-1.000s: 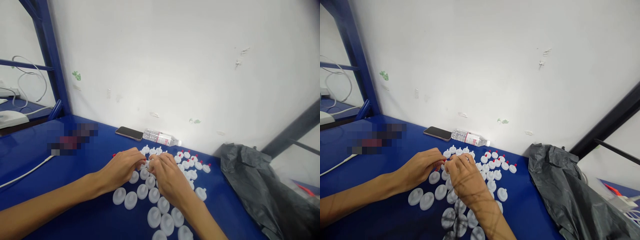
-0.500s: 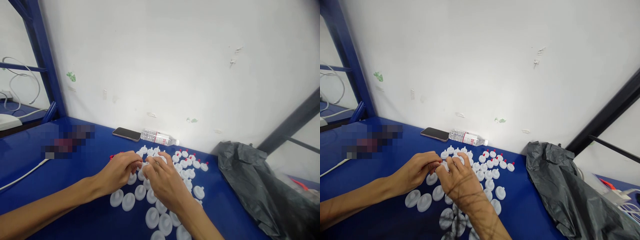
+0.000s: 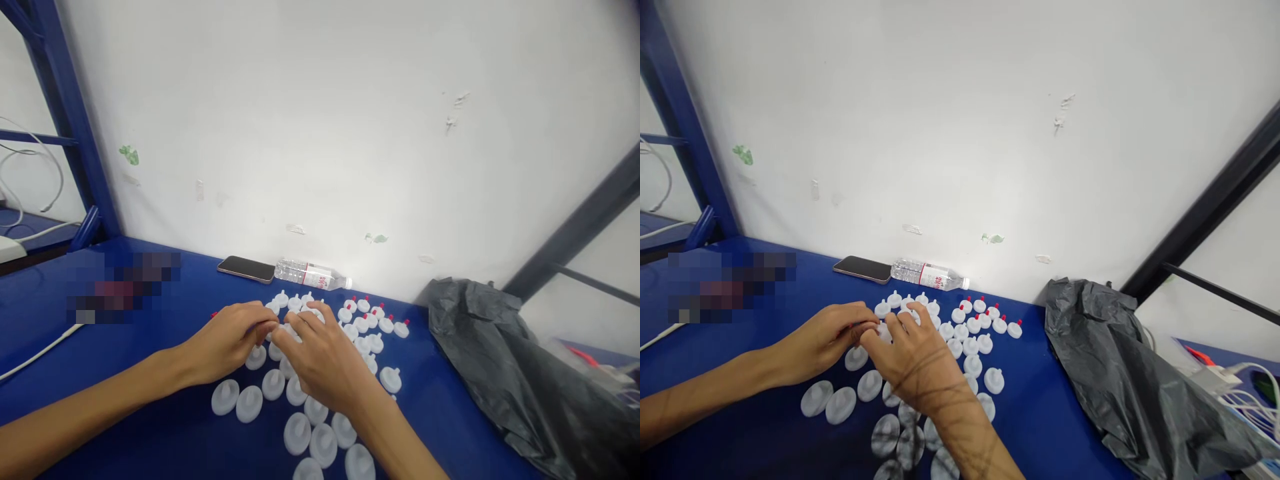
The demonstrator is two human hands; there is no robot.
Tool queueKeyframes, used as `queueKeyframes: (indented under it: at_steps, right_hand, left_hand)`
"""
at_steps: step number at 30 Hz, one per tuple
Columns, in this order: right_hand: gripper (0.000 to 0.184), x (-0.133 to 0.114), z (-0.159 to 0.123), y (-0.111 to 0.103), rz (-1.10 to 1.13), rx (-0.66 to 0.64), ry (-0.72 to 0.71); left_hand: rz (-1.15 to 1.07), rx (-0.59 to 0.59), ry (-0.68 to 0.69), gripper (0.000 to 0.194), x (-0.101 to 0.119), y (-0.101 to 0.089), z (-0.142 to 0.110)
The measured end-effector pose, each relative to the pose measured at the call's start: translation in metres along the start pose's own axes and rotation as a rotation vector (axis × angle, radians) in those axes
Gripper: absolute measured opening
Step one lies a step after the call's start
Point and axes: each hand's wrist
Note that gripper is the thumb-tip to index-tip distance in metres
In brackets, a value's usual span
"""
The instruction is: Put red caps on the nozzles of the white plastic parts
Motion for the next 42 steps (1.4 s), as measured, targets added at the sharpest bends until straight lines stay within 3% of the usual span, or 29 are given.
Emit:
queueKeyframes:
  at_steps: [3,8,12,20,28,42]
  right_hand:
    - [0.027,0.012,-0.005,-0.002,0.053,-0.048,0.061]
    - [0.024,0.041,-0.023,-0.001,0.084,-0.041,0.3]
    - [0.029,0.056,-0.037,0.007,0.103,-0.048,0.471]
    - [0.038,0.06,-0.049,0.025,0.141,-0.171,0.558]
    - [0.045,0.06,-0.057,0.037,0.191,-0.294,0.599]
    - [0.045,0.057,-0.057,0.031,0.241,-0.282,0.553]
  left_hand:
    - [0.064,0.024,-0.01,0.029,0.001,-0.003,0.003]
    - [0.361,0.148,-0.026,0.023,-0.007,-0.008,0.009]
    - [0.491,0.119,-0.055,0.014,-0.014,-0.008,0.012]
    - [0.663,0.063,-0.157,0.009,-0.027,-0.001,0.01]
    - [0.877,0.039,-0.35,0.015,-0.038,-0.011,0.013]
    - [0.853,-0.068,-0.382,0.015,-0.048,-0.005,0.013]
Point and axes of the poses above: each hand's wrist, its own z-axis towards the middle knuckle, its own y-axis out of the palm, x = y × z, and after that the axes turned 7 degrees about -y, right-handed
